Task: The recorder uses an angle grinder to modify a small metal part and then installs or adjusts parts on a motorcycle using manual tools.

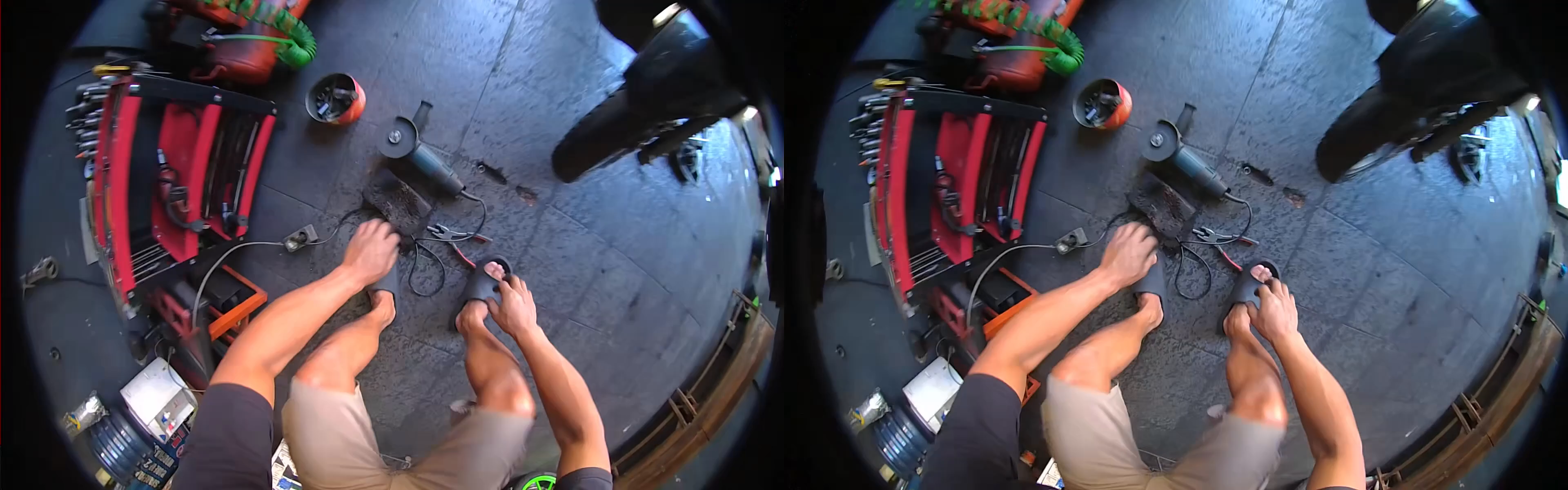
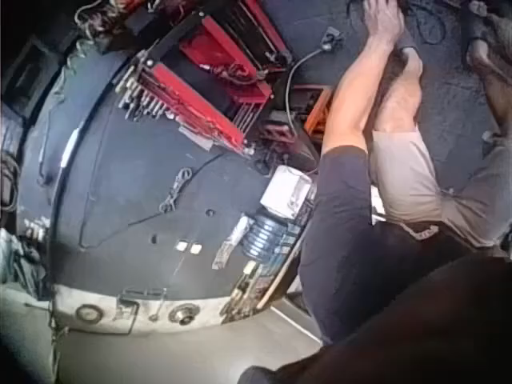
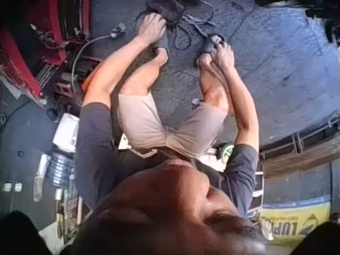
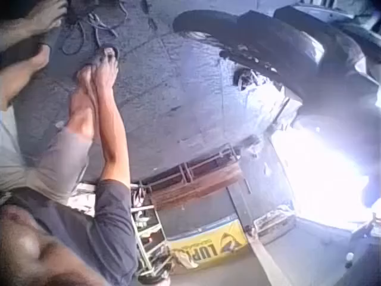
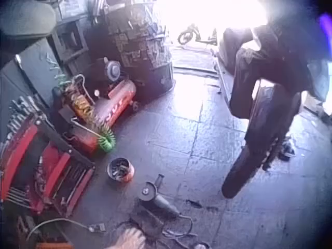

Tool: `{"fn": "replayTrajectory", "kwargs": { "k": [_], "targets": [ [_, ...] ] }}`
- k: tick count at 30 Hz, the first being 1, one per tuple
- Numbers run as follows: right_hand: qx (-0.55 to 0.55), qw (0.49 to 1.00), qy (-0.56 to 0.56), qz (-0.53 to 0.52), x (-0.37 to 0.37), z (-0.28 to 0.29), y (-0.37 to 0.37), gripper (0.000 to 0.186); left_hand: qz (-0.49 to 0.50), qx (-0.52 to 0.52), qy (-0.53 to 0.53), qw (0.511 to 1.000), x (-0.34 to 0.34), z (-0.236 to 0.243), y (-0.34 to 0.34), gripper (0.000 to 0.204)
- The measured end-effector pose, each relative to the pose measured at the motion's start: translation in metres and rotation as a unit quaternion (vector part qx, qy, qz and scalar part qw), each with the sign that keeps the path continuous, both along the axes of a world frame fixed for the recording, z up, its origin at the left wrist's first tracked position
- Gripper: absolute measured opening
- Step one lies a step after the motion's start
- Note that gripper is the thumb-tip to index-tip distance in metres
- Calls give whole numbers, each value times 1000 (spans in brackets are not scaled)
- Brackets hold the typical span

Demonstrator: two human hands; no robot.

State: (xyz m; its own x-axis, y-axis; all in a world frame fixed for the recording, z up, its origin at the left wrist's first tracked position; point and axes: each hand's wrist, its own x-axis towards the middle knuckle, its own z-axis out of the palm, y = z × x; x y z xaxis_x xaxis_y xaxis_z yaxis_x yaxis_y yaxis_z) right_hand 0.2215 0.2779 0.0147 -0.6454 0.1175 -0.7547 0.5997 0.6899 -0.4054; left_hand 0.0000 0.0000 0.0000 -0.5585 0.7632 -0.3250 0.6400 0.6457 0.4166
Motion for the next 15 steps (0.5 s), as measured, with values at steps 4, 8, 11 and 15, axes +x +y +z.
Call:
{"fn": "replayTrajectory", "kwargs": {
  "k": [4, 8, 11, 15],
  "targets": [
    [96, 972, 148, 153, -60, -113, -2, 64, -184, 100, 158, 965, -28, -110, 69, 19],
    [84, 969, 166, 160, -53, -180, -22, 75, -257, 65, 167, 950, -10, -176, 72, 23],
    [104, 966, 189, 140, -49, -201, -24, 74, -267, 53, 177, 946, -12, -195, 73, 23],
    [151, 942, 254, 159, -45, -219, -23, 57, -276, 60, 186, 941, -8, -205, 67, 23]
  ]
}}
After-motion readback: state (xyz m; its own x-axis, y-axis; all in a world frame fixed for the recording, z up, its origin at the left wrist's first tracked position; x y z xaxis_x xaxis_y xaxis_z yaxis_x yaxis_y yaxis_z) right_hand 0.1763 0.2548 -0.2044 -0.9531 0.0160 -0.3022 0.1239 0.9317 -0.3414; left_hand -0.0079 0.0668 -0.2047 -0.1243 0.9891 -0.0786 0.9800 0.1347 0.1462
